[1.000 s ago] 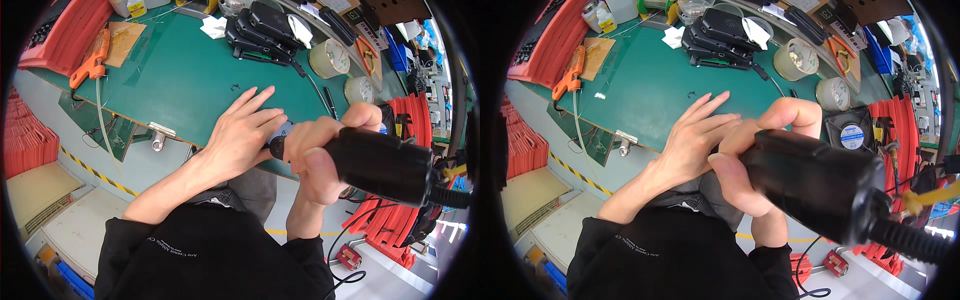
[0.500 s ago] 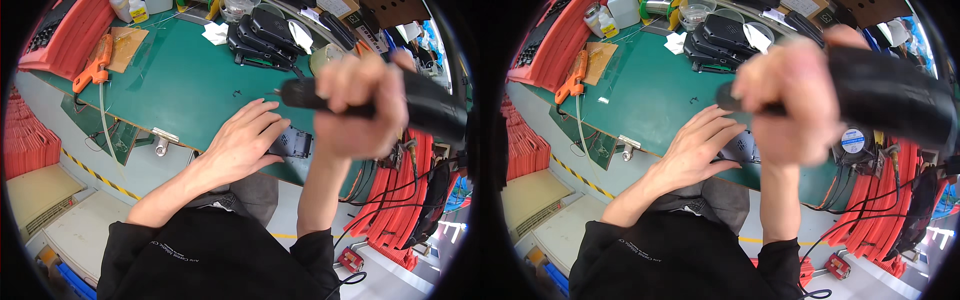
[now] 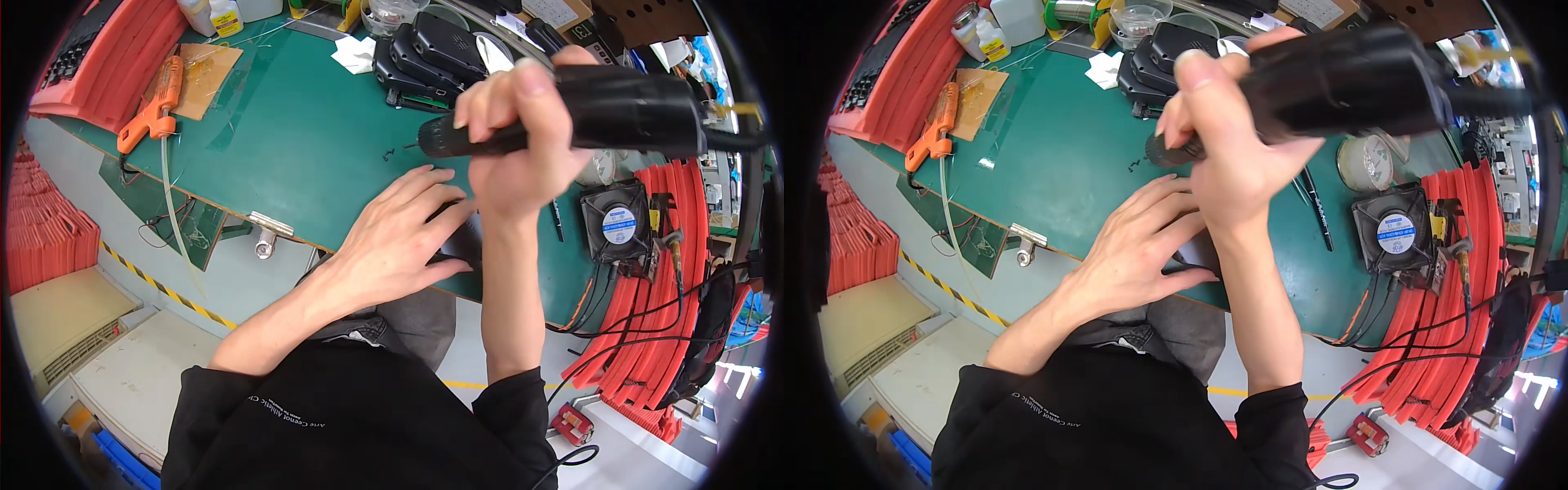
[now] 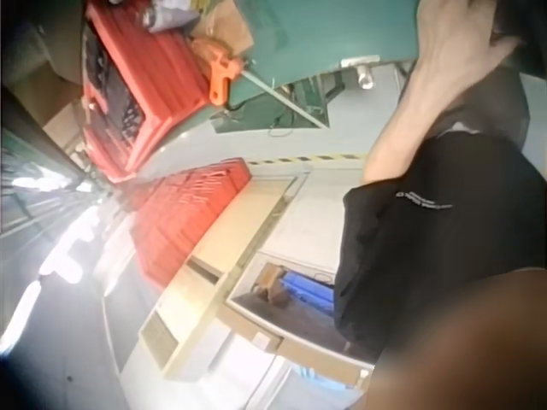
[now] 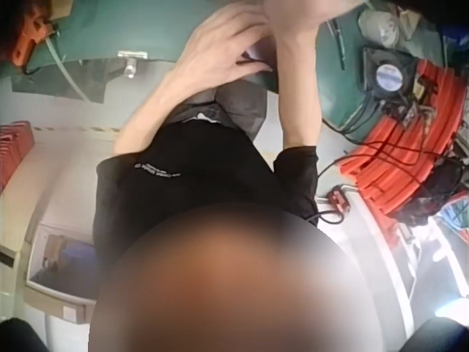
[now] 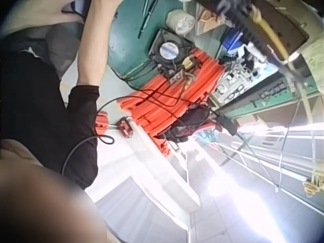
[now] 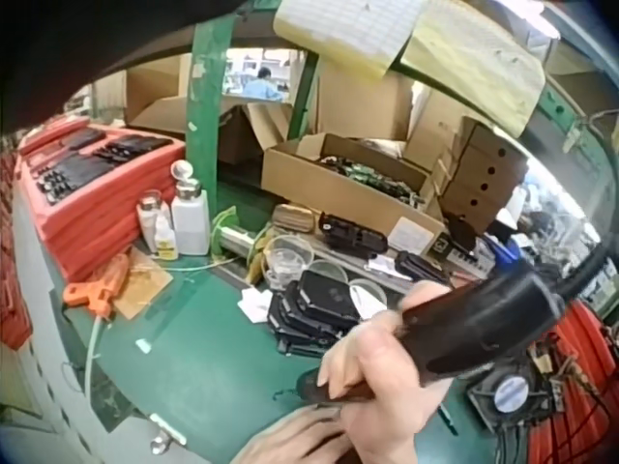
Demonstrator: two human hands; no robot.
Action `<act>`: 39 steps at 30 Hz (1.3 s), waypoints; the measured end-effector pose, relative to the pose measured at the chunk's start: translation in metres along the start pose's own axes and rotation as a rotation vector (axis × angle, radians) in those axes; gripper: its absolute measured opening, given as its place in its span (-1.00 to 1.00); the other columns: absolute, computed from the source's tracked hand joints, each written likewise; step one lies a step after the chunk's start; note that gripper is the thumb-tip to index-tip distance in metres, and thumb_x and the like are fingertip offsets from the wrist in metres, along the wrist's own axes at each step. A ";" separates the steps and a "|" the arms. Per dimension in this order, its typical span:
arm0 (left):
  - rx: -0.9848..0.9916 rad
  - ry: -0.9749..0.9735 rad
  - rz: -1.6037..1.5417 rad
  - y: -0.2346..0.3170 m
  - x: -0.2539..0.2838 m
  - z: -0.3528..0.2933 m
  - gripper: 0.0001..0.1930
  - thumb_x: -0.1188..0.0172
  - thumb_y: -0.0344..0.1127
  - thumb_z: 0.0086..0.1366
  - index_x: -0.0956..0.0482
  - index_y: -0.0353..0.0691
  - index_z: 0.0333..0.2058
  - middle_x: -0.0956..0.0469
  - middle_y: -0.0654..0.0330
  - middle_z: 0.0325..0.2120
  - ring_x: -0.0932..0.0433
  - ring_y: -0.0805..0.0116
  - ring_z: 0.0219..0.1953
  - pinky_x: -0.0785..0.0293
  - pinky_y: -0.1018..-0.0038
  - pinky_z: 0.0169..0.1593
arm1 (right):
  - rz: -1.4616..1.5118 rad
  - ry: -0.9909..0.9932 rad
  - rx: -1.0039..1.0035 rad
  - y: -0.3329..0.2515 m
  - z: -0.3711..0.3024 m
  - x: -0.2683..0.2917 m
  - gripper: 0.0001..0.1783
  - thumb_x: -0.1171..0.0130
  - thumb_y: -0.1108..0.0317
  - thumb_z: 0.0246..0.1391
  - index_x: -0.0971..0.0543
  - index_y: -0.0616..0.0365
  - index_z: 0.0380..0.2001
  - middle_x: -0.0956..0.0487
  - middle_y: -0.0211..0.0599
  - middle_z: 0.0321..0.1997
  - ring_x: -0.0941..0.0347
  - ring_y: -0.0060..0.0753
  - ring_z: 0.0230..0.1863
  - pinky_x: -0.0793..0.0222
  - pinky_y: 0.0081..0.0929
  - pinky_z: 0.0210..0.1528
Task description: Assembling and inspecting handheld electronic devices at a manufacturing workstation.
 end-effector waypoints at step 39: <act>0.170 0.384 -0.150 -0.010 0.007 -0.006 -0.79 -0.51 -0.56 -0.08 -0.74 -0.20 -0.41 -0.67 0.27 -0.19 -0.56 0.14 0.04 -0.54 0.29 0.02 | 0.342 -0.207 0.060 -0.060 -0.040 0.041 -0.57 -0.04 0.24 0.28 -0.30 0.14 0.15 -0.37 -0.42 -0.51 -0.28 -0.51 -0.60 -0.28 -0.37 -0.39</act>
Point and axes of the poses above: each hand's wrist, its own z-axis towards the middle knuckle, its own x-axis out of the back of the hand, y = z × x, the point moved 1 cm from there along z, towards the middle knuckle
